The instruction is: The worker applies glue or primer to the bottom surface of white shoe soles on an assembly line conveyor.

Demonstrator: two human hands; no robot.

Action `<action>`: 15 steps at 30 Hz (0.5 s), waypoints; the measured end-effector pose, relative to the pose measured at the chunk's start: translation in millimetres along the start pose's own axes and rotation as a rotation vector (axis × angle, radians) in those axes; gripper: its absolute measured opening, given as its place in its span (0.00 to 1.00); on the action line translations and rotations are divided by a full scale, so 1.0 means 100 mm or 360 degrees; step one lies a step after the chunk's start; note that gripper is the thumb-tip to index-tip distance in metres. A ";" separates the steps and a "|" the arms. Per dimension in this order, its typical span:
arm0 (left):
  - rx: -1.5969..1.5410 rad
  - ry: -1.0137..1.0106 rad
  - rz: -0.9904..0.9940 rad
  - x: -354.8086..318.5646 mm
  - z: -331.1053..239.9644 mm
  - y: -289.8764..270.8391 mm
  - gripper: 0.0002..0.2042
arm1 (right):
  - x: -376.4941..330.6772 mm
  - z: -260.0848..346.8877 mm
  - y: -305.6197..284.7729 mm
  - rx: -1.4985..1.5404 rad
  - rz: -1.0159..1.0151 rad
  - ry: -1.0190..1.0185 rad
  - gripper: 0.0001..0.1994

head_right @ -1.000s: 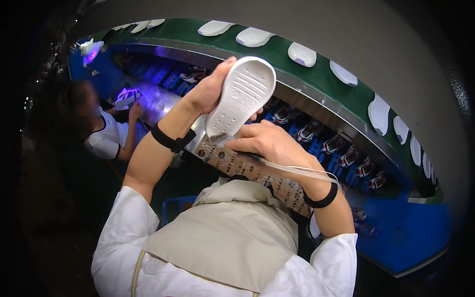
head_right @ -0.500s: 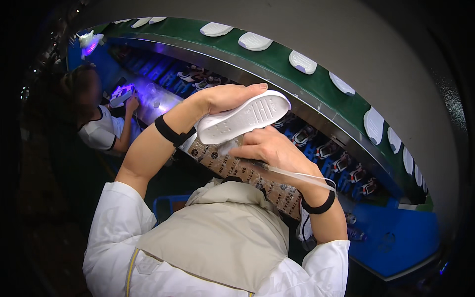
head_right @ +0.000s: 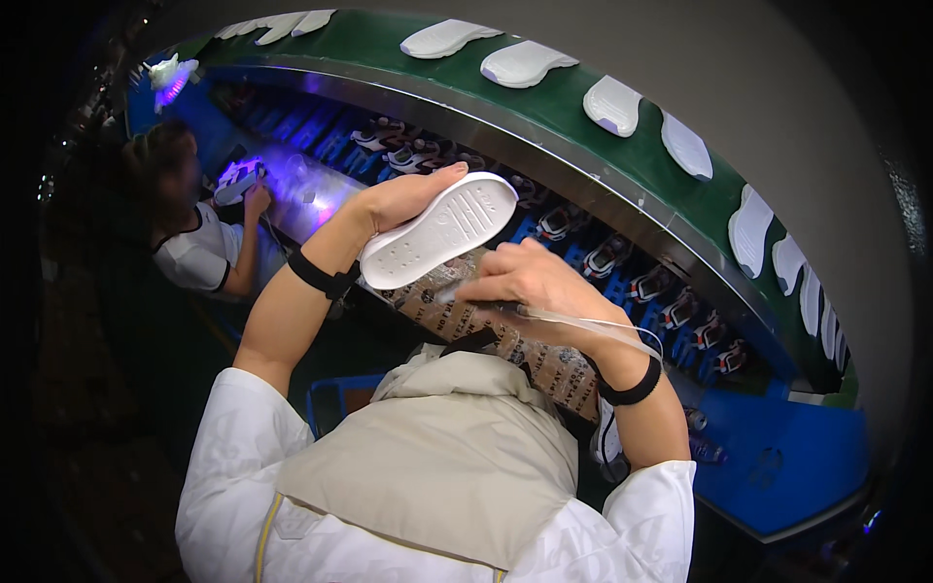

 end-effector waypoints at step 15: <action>-0.1783 -0.0490 0.0150 -0.47 3.16 -0.71 0.47 | -0.35 -0.77 0.98 0.1062 -0.0495 0.1159 0.11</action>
Point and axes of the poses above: each hand's wrist, its own x-axis towards the middle knuckle, its own y-axis out of the palm, z = x × y, the point moved 7 cm from there along x, towards the middle knuckle, and after that the axes turned 11 degrees about -x, right-handed, at the moved point
